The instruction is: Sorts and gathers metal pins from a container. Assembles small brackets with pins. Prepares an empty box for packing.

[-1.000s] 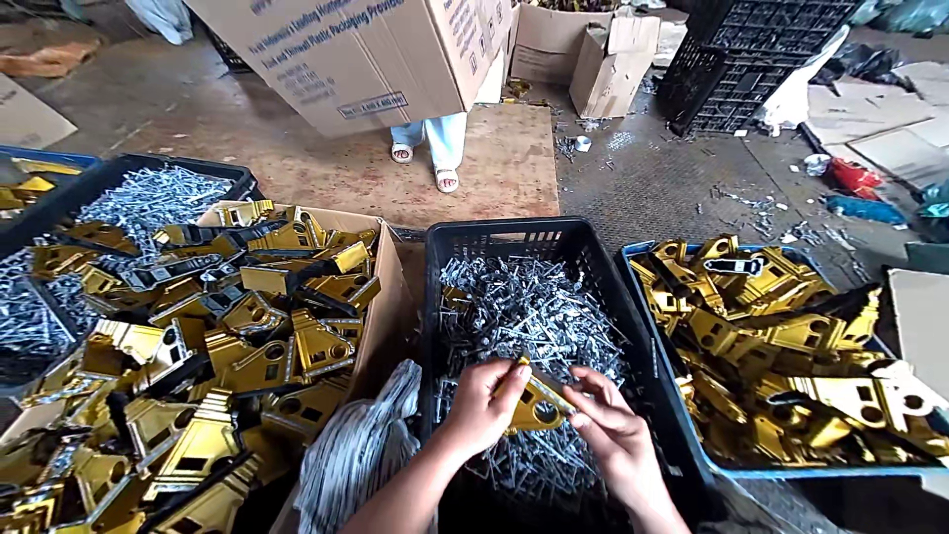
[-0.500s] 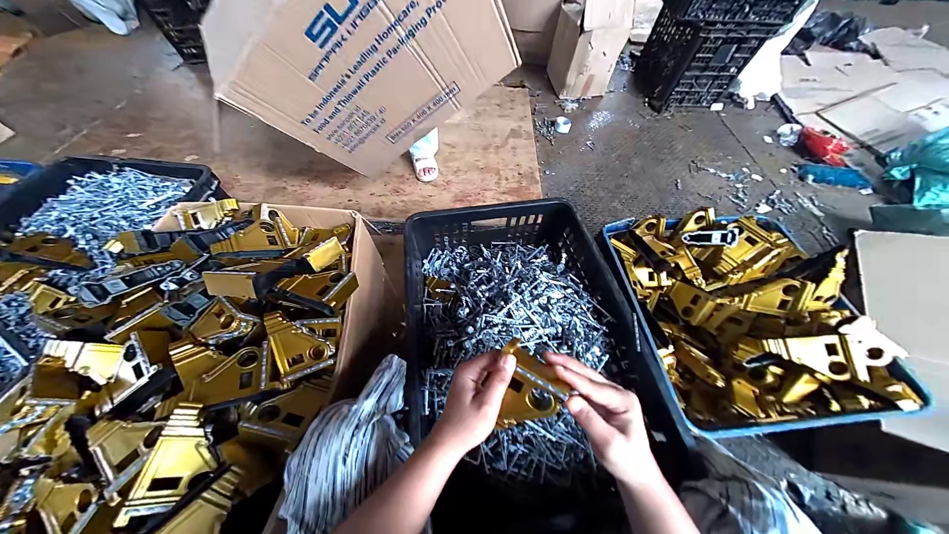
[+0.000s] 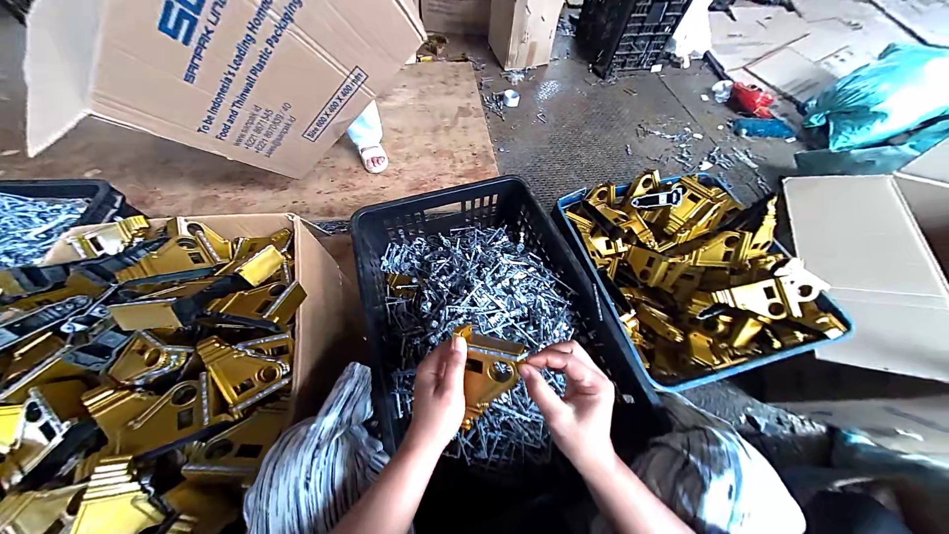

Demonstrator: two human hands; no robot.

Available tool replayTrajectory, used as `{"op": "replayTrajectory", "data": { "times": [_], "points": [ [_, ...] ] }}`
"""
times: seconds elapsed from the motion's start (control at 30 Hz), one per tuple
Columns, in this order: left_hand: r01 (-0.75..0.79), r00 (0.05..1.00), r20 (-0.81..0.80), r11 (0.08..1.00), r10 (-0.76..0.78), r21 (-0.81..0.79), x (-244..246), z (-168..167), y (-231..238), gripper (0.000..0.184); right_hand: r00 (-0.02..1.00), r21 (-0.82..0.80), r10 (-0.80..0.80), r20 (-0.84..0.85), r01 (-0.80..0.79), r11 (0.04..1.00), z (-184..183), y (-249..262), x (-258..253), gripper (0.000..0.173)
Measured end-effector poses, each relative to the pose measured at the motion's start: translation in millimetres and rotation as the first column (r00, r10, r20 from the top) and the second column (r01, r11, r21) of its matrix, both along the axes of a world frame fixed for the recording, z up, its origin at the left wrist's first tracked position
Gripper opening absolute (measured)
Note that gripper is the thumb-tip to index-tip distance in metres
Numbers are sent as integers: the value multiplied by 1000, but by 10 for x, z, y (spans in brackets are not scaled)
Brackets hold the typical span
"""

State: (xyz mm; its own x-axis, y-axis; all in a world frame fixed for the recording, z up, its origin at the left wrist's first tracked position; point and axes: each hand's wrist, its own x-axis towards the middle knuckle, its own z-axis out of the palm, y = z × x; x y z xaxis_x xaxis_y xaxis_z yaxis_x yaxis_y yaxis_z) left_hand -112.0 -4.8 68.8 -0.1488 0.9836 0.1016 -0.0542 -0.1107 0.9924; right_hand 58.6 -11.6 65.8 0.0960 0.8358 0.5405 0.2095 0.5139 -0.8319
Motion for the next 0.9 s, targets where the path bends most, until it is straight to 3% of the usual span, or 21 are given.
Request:
{"op": "replayTrajectory", "data": {
  "times": [0.17, 0.37, 0.47, 0.53, 0.63, 0.7, 0.8, 0.83, 0.9],
  "points": [
    [-38, 994, -96, 997, 45, 74, 31, -72, 4, 30, 998, -44, -50, 27, 51, 998, -24, 0, -26, 6],
    [-82, 990, -120, 995, 75, -53, 68, -73, -21, 31, 921, 195, -147, 361, 80, 978, -153, 113, 2, 14],
    [-125, 989, -100, 981, 111, -148, 47, -11, 2, 33, 934, 162, -26, 355, -35, 986, -118, 107, 17, 16],
    [-243, 970, -78, 930, 231, -275, -34, 96, 123, 41, 935, 129, 112, 337, -164, 978, -55, -2, -14, 19],
    [-349, 937, -67, 904, 343, -248, -218, 276, 272, 43, 914, 85, 246, 322, -287, 954, 25, -119, -55, 12],
    [-290, 956, -33, 933, 290, -211, -237, 293, 208, 41, 930, 66, 180, 320, -212, 975, -22, -40, -3, 10],
    [-124, 989, 51, 968, 139, -220, -142, 220, 88, 40, 960, -16, 100, 260, -100, 995, -25, 91, 120, 25],
    [-53, 994, 79, 976, 71, -211, -108, 206, 57, 38, 974, -58, 138, 179, -130, 990, 2, 101, 137, 32],
    [99, 990, 120, 981, -79, -168, -63, 188, -5, 37, 958, -144, 287, -27, -288, 947, 19, 104, 135, 62]
  ]
}}
